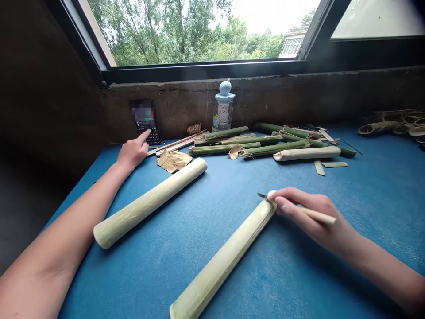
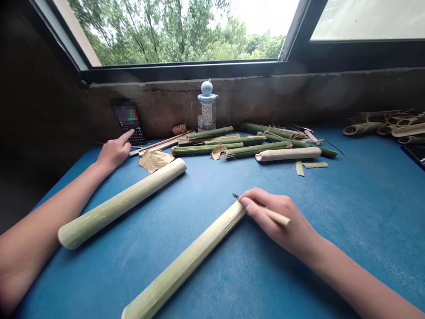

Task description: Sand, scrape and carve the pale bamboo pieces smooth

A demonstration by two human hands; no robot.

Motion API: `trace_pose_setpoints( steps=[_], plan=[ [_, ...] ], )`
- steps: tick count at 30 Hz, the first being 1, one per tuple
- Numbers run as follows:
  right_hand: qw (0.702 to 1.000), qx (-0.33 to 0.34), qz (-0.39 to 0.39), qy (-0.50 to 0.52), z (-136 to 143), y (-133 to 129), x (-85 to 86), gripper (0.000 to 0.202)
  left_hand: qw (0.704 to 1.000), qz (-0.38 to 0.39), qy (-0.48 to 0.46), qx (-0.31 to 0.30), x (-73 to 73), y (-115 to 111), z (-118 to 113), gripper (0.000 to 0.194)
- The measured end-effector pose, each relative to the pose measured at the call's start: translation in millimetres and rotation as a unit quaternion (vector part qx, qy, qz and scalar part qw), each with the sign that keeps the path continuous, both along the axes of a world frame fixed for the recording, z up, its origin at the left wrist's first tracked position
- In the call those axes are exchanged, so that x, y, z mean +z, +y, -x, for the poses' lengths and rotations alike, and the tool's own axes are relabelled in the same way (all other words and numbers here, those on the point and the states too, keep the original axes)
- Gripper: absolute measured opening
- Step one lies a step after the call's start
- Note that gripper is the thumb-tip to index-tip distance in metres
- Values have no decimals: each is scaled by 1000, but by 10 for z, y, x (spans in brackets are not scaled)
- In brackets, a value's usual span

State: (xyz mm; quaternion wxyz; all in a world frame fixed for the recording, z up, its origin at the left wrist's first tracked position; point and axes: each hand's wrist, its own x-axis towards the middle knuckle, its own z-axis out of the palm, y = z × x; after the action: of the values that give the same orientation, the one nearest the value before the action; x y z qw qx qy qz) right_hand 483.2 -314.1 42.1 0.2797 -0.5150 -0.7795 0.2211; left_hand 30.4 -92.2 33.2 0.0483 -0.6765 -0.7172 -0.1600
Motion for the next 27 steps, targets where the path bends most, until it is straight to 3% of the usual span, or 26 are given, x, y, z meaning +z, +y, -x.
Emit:
trace_pose_setpoints(
  steps=[2,6,8,18,27],
  plan=[
    [1000,-13,14,11,12,1,3,31,999,20,14,-23,31,16,-67,57],
    [996,82,-14,11,92,-99,8,25,997,57,29,-35,74,86,-150,65],
    [994,99,-37,2,110,-129,1,23,997,67,32,-35,78,114,-156,67],
    [997,66,-40,-6,-21,31,-32,20,999,19,27,-41,9,14,-10,53],
    [998,59,-33,-19,2,14,-91,21,992,74,86,-49,66,135,-54,65]
  ],
)
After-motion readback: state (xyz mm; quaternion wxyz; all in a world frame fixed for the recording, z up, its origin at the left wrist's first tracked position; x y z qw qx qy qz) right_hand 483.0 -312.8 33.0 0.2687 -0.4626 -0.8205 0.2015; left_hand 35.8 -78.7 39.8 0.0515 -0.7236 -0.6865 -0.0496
